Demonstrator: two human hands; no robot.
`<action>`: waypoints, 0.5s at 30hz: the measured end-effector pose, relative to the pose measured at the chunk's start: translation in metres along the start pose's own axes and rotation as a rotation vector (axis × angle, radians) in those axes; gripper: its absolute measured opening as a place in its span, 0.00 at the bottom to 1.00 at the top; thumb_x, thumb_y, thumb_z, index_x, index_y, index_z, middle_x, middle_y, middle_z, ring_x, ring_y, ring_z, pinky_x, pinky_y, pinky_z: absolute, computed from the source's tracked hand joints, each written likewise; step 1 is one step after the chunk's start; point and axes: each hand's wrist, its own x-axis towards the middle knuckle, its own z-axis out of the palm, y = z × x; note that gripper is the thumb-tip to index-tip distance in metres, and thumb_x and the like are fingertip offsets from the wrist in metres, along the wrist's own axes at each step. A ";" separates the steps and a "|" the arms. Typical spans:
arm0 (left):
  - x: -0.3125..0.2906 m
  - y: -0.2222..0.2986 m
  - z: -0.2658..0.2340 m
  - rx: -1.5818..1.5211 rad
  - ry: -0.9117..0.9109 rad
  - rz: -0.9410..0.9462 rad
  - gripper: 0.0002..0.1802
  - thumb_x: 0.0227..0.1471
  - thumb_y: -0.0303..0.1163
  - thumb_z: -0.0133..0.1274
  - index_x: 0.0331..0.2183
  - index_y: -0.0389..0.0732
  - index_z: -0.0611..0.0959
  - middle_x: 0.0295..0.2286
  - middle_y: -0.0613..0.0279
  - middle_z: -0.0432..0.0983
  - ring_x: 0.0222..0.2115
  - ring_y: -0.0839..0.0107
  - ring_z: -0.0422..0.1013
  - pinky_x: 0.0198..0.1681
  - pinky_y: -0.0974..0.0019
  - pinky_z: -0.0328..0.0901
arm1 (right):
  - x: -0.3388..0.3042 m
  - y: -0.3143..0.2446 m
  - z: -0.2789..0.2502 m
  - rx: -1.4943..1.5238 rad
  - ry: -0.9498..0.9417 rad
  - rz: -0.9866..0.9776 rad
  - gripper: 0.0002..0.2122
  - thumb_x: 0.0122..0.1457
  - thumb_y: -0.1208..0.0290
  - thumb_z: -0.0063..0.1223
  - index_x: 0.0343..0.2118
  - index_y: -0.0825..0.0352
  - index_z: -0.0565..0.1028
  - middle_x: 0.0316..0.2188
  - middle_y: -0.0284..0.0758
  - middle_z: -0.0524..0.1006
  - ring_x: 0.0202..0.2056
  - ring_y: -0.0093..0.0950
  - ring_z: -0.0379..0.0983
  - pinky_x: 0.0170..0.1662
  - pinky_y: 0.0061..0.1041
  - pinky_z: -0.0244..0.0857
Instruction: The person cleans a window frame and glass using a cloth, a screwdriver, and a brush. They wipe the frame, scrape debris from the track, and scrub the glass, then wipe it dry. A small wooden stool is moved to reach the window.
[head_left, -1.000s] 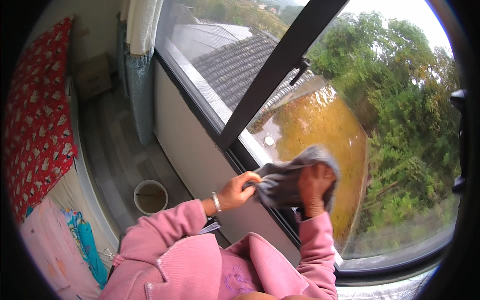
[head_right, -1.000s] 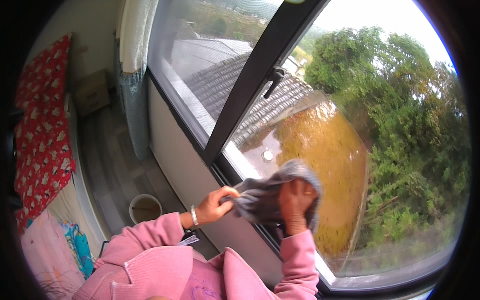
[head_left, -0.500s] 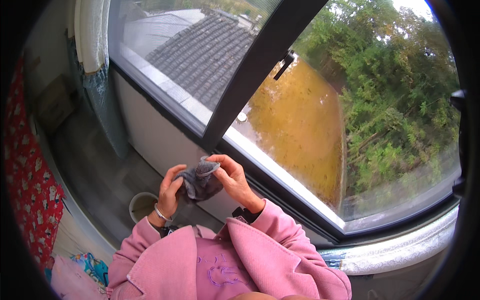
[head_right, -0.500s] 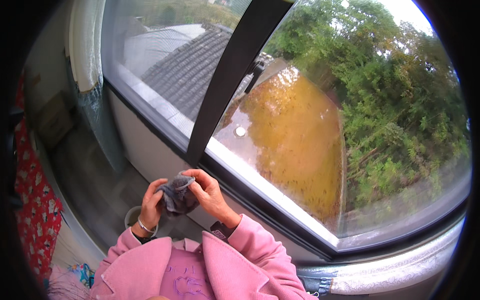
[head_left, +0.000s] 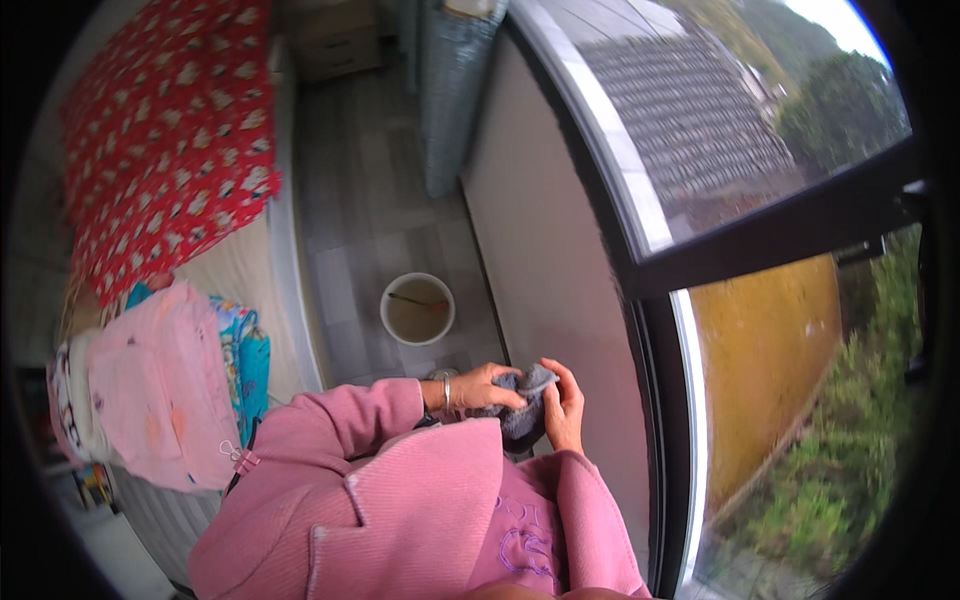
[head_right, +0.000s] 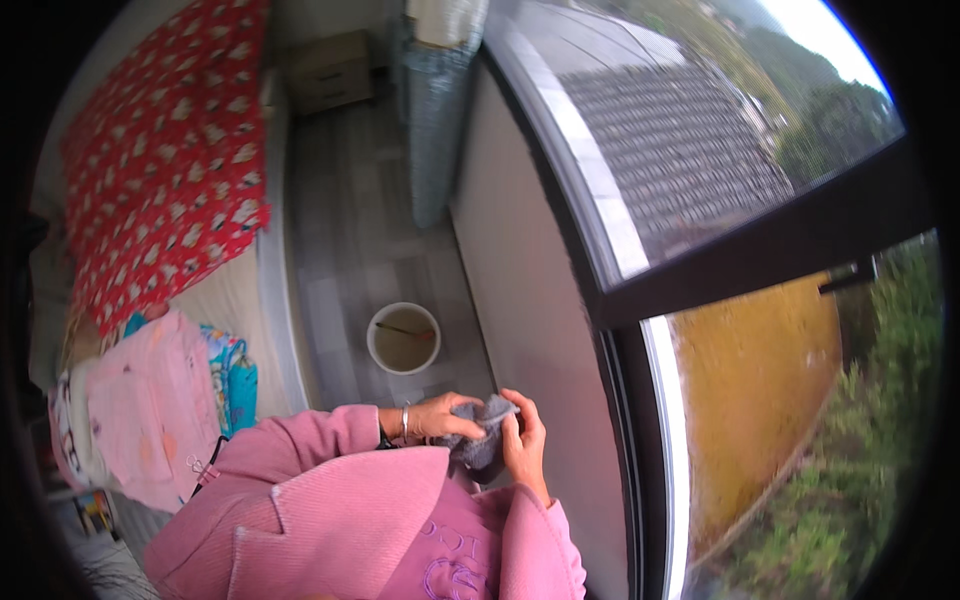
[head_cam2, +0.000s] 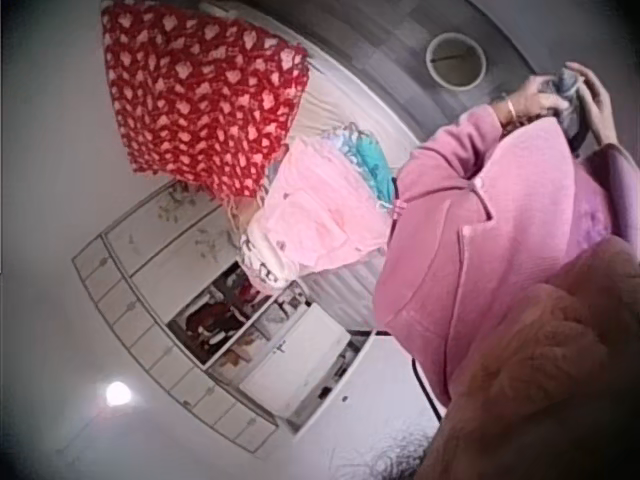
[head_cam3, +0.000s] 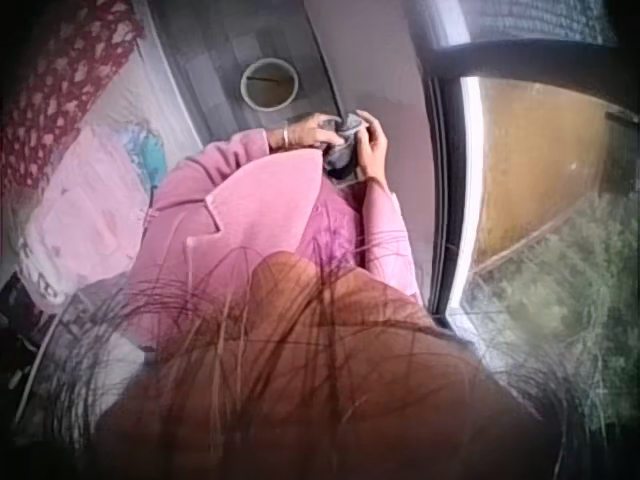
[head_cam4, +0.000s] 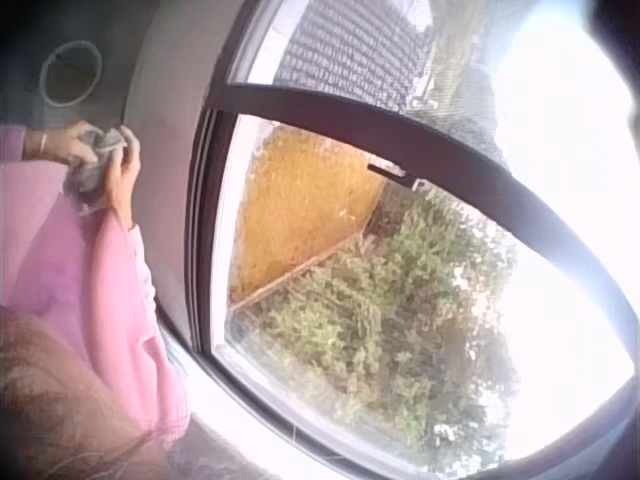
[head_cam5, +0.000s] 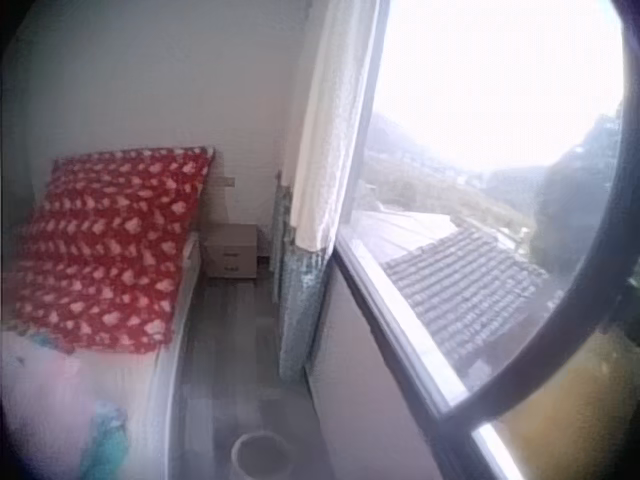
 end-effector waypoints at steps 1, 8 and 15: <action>-0.005 -0.003 0.002 -0.040 -0.009 -0.008 0.24 0.48 0.31 0.63 0.47 0.34 0.79 0.36 0.67 0.80 0.38 0.79 0.73 0.46 0.71 0.67 | -0.004 0.007 0.000 0.093 -0.042 0.000 0.18 0.62 0.78 0.44 0.55 0.70 0.70 0.49 0.37 0.75 0.51 0.27 0.71 0.57 0.25 0.62; -0.045 -0.048 0.038 -0.042 0.255 0.209 0.24 0.49 0.32 0.62 0.48 0.36 0.79 0.34 0.66 0.81 0.38 0.80 0.73 0.47 0.71 0.65 | -0.041 0.062 -0.017 0.564 -0.570 0.357 0.29 0.68 0.57 0.43 0.66 0.68 0.54 0.62 0.40 0.63 0.63 0.34 0.58 0.67 0.37 0.48; -0.128 -0.148 0.133 -0.570 0.606 0.296 0.25 0.48 0.32 0.61 0.49 0.37 0.78 0.37 0.64 0.79 0.41 0.76 0.72 0.47 0.66 0.67 | -0.111 0.091 -0.032 -0.019 -0.985 0.383 0.13 0.60 0.75 0.57 0.47 0.69 0.76 0.40 0.33 0.81 0.41 0.24 0.76 0.49 0.28 0.68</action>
